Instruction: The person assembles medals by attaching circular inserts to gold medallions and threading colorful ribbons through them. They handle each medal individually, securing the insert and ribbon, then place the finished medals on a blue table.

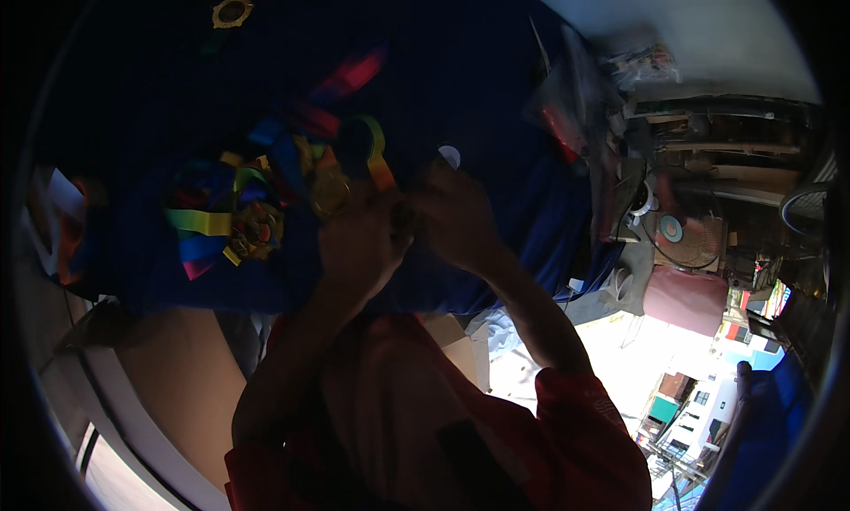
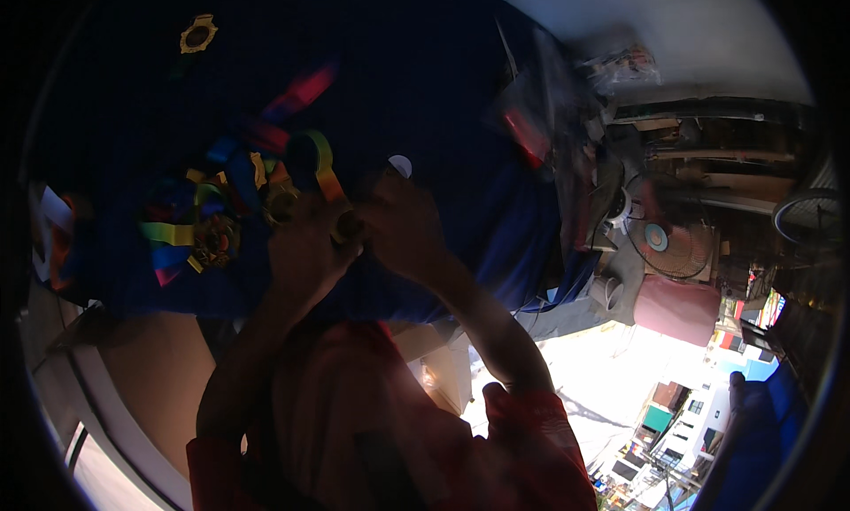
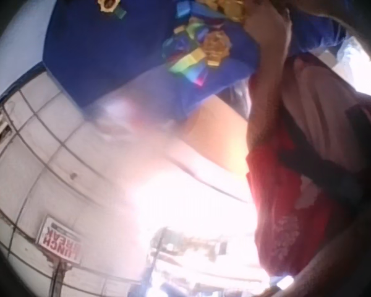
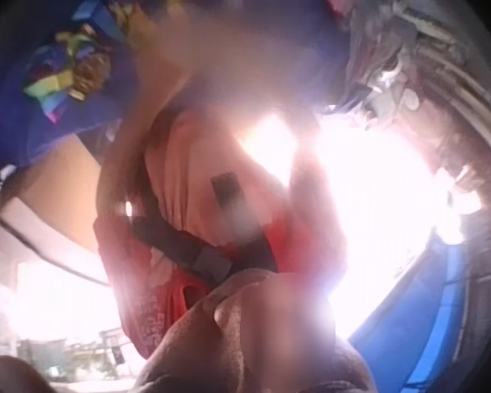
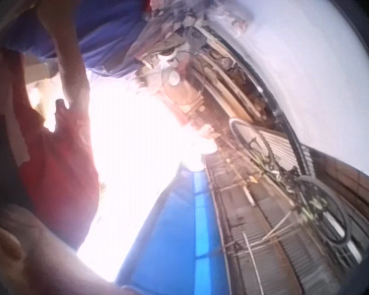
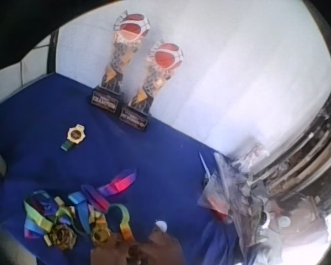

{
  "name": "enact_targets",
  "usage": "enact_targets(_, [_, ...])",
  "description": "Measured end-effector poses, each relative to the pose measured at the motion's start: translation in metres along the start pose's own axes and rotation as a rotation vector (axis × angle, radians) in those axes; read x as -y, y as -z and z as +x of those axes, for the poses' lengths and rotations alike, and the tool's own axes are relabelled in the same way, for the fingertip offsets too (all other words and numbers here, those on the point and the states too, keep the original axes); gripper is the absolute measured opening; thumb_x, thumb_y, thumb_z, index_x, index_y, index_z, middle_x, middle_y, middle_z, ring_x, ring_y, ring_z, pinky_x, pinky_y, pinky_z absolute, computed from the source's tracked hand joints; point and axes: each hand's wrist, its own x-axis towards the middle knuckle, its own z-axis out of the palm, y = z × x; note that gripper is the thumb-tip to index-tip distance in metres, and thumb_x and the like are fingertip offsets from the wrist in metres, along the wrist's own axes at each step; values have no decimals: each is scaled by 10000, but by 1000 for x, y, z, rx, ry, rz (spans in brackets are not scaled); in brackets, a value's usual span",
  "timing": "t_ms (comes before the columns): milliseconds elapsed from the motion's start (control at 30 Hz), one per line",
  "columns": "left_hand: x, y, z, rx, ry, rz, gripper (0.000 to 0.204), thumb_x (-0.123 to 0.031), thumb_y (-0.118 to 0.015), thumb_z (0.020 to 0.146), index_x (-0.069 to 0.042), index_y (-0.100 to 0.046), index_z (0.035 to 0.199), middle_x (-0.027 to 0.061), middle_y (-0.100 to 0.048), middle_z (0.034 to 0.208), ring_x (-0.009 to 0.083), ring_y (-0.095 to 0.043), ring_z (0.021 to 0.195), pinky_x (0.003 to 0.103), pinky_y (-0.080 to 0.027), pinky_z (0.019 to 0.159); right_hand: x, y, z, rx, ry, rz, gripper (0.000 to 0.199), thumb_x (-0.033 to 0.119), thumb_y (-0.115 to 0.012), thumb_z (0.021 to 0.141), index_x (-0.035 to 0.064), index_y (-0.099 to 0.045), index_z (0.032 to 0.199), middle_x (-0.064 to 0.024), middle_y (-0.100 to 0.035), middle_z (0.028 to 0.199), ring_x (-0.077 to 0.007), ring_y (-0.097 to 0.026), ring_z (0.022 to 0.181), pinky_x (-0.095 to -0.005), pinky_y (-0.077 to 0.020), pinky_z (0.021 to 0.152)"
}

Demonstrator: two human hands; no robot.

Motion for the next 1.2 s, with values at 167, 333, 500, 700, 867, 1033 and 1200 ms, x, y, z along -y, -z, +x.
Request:
enact_targets(167, [-7, 4, 0, -1, 72, 16, 516, -340, -851, 740, -206, -683, 1209, 110, -628, 1107, 321, -711, 943, 448, -607, 746, -1, -3, -8, 62, 78, 76, 192, 116, -689, 790, 127, -739, 975, -98, -615, 1006, -308, -621, 981, -451, -491, 775])
enact_targets(333, [-8, 5, 1, 54, 118, 14, 530, -344, -842, 752, -221, -677, 1240, 125, -658, 1082, 327, -717, 966, 442, -606, 756, -2, -5, -6, -91, 14, 37, 203, 85, -708, 756, 132, -732, 953, -57, -614, 987, -305, -630, 945, -448, -499, 781])
enact_targets(500, [-15, 6, 1, 48, 162, 16, 479, -337, -830, 764, -232, -691, 1210, 102, -695, 1098, 325, -725, 980, 453, -601, 780, -1, 0, -6, 9, 41, 132, 200, 106, -720, 746, 143, -732, 941, -40, -608, 984, -274, -617, 948, -431, -494, 757])
enact_targets(700, [-17, 12, 4, 115, 245, -27, 527, -313, -838, 744, -203, -675, 1233, 85, -732, 1080, 323, -725, 1008, 450, -590, 808, -6, -4, -5, 97, 115, -27, 192, 117, -733, 734, 128, -725, 926, -59, -585, 982, -264, -607, 969, -436, -496, 769])
enact_targets(867, [-17, 7, 2, 15, 234, -27, 666, -319, -881, 687, -130, -631, 1275, 109, -739, 1060, 346, -732, 982, 451, -589, 803, -9, -8, -6, -72, 168, 73, 152, 99, -721, 748, 119, -720, 899, -62, -563, 973, -268, -593, 940, -436, -502, 757])
enact_targets(1033, [-19, 7, 1, 18, 293, 2, 813, -326, -914, 641, -75, -575, 1336, 144, -735, 1044, 356, -734, 968, 457, -588, 808, -16, -9, -6, -87, 189, 13, 161, 45, -690, 753, 120, -724, 891, -52, -562, 973, -270, -583, 920, -428, -509, 738])
enact_targets(1200, [-22, 9, -1, 2, 285, 10, 784, -317, -923, 636, -82, -585, 1303, 158, -719, 1101, 357, -722, 1002, 462, -584, 814, -15, -2, -6, 1, 248, 123, 216, 34, -702, 749, 123, -753, 940, -38, -566, 980, -263, -587, 931, -421, -513, 748])
